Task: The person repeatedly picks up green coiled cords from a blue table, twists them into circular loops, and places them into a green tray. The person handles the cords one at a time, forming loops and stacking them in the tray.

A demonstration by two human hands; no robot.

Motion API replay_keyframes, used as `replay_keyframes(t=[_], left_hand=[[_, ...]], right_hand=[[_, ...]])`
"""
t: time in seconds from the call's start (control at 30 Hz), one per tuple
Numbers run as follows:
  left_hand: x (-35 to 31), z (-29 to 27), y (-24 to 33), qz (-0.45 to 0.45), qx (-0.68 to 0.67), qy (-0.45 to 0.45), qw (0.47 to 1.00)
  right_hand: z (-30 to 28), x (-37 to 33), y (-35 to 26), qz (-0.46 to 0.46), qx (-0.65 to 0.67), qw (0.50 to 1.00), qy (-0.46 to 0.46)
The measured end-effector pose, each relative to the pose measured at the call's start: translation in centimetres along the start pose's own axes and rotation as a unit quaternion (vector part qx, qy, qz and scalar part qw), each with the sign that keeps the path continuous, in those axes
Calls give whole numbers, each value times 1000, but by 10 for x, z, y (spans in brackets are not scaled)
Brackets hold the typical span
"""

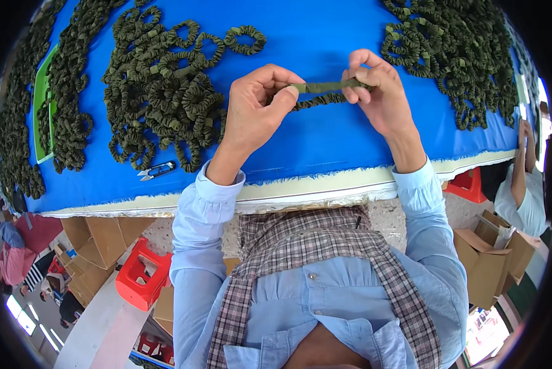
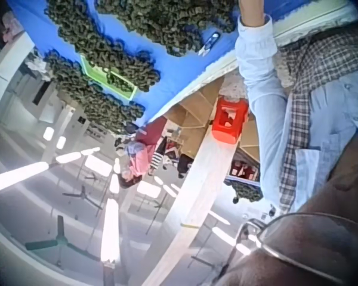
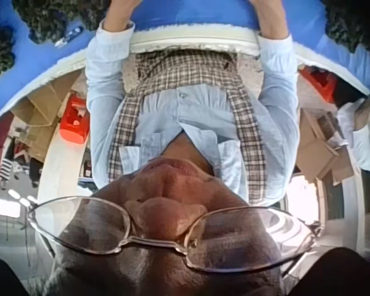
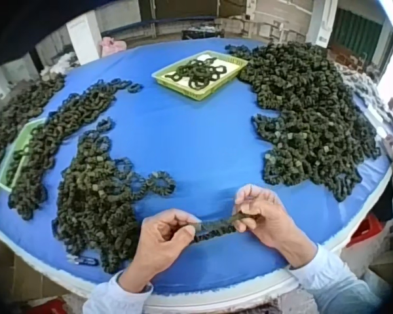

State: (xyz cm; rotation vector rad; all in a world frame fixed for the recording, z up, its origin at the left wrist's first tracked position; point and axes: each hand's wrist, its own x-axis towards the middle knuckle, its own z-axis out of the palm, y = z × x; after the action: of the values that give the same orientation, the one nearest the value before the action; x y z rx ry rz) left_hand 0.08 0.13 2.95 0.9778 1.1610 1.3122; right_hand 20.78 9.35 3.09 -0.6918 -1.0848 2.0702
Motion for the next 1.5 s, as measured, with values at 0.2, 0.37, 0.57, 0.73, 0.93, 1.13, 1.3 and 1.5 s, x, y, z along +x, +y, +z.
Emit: replay_keyframes(t=[0.2,0.37,0.57,0.73,0.93,1.13,1.3,1.5], left_hand=[[-2,3,-4,0,26,-32,999],[-1,5,0,-12,18,-64,998],[-7,17,-3,137,233,-28,962],[-6,17,-16,170,258,15,951],[-5,6,-10,136,266,8,954],[-2,1,-7,53,78,-16,995],[-3,5,-4,31,25,-42,998],[4,7,-25,136,-11,-24,990]], right_hand=[[23,-11,12,8,-333,942,-39],[13,-9,1,34,-42,999,7],[22,-9,13,36,-57,998,11],[24,-9,14,30,-84,996,11],[16,-6,8,7,-27,999,43],[0,-3,6,-1,-41,999,29],[27,-9,-1,77,-284,955,-31],[23,-9,11,28,-268,959,-90]])
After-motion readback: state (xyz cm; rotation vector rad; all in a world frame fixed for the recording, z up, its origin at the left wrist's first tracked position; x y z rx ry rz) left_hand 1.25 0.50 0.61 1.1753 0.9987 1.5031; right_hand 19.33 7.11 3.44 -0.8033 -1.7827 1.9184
